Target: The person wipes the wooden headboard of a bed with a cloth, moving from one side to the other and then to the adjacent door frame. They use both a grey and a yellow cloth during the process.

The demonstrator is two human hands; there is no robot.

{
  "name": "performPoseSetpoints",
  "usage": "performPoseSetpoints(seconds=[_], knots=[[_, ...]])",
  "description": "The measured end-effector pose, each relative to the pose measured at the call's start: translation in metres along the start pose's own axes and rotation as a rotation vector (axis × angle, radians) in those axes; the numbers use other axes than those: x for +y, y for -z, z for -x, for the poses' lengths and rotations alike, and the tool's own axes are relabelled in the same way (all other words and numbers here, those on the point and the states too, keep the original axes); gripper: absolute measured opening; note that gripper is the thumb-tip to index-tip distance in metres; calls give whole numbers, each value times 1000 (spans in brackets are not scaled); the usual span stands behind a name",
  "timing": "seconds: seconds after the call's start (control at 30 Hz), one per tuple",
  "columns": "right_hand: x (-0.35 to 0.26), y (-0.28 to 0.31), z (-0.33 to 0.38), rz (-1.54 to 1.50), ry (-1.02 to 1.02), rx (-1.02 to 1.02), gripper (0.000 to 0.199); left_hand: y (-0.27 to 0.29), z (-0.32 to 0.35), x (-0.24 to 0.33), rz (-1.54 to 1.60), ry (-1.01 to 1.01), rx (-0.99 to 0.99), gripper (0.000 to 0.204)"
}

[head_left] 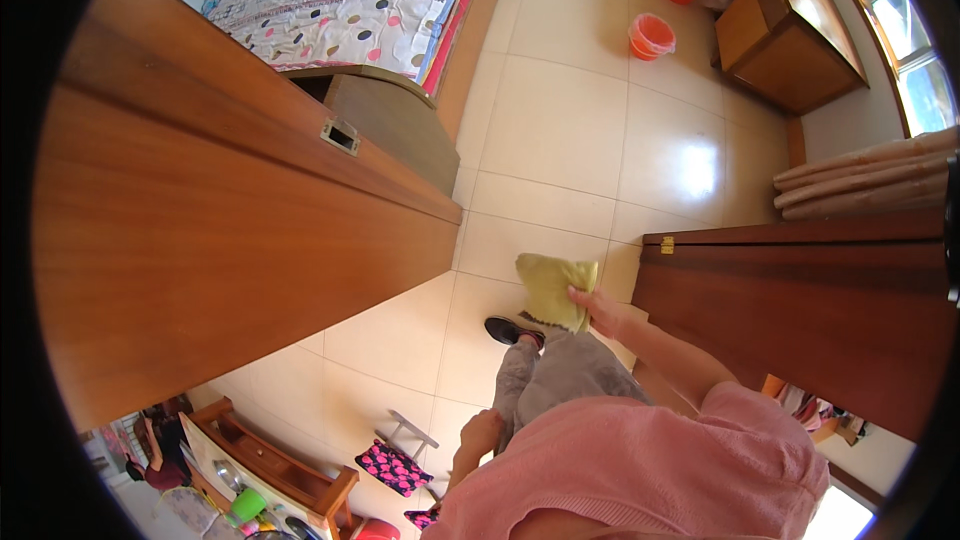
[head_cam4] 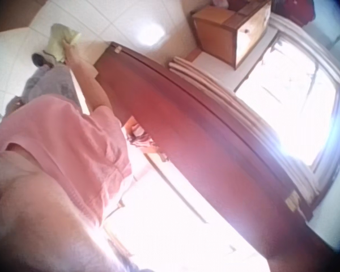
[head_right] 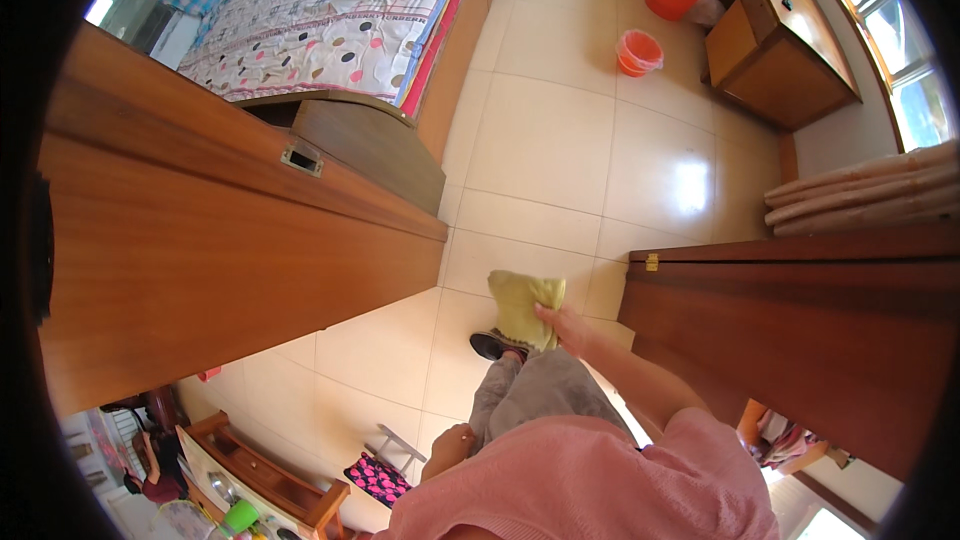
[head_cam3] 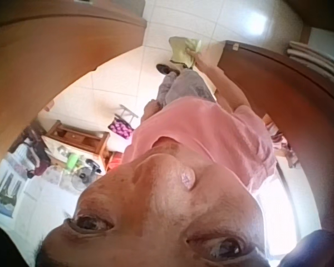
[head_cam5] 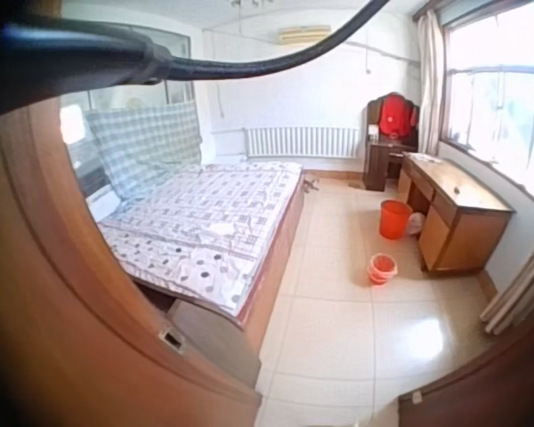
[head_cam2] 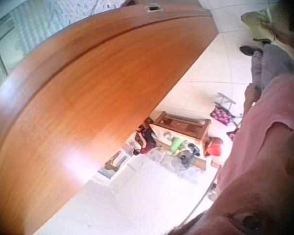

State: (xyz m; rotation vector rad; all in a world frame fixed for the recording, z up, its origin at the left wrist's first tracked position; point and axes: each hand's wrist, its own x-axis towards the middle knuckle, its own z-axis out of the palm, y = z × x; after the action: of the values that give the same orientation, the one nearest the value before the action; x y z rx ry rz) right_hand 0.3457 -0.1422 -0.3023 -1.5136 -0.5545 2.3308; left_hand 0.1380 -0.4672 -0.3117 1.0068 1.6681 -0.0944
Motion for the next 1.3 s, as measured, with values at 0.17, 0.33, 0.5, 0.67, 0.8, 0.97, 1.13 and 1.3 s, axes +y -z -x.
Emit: performPoseSetpoints(seconds=[0.17, 0.33, 0.5, 0.67, 0.8, 0.97, 1.13, 1.3], knots=[[51, 70, 41, 613, -110, -40, 51, -11, 33, 19, 894, 62, -310, 18], [111, 123, 76, 1288, 39, -50, 57, -48, 53, 21, 921, 13, -420, 17], [142, 111, 80, 1275, 126, -83, 52, -58, 62, 29, 893, 150, -476, 18], [163, 126, 119, 714, -241, 9, 43, -64, 79, 12, 820, 145, -553, 20], [157, 70, 161, 363, -485, 18, 48, -98, 65, -42, 735, 131, -661, 26], [260, 51, 133, 394, -399, -41, 43, -196, 9, -251, 984, 92, -227, 28], [347, 47, 82, 506, -263, 8, 37, -158, -29, -410, -50, 193, 177, 49], [418, 33, 17, 477, -287, 11, 35, -210, -27, -565, -582, 279, 66, 35]])
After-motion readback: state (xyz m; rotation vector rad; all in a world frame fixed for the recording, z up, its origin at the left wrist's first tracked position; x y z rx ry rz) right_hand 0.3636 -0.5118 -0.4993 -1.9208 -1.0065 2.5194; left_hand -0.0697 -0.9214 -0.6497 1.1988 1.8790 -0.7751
